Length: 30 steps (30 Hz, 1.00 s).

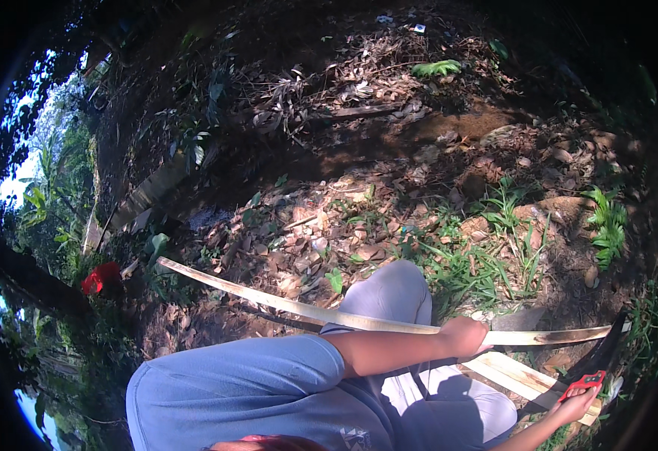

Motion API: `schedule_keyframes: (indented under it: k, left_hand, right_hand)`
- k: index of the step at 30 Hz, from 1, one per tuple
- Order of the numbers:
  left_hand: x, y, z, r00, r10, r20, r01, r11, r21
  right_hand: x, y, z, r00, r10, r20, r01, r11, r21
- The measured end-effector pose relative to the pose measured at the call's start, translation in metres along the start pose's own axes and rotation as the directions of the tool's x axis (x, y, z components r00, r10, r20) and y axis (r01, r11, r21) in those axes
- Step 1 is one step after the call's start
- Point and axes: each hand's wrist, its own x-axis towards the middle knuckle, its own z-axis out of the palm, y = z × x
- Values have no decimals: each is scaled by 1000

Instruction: The person sits on the ground and uses a red hand saw to cut thin wooden strips. They hold the wood with one hand and saw with the other, occasionally adjusting the wood's position to continue cutting.

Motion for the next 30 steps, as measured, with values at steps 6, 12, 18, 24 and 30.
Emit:
schedule_keyframes:
  k: [6, 12, 18, 24, 30]
  left_hand:
    - [15, 6, 17, 995, 94, -42, -95, 995, -27]
    - [6, 2, 5, 999, 40, 17, -40, 999, -11]
    - [2, -4, 10, 998, 19, -57, -21, 999, -35]
    - [12, 4, 13, 997, 56, -54, -58, 998, -34]
    - [6, 0, 13, 999, 21, -43, -21, 1000, 3]
  right_hand:
    - [-42, -8, -51, 997, -53, -61, 49, 997, -55]
    - [-68, -21, -43, 999, -31, -43, 30, 999, -15]
    - [-56, -34, 0, 999, -25, -24, 27, 998, 51]
    - [85, 9, -12, 996, -62, 59, 69, 989, -128]
    - [20, 17, 10, 987, -158, 36, 162, 958, -236]
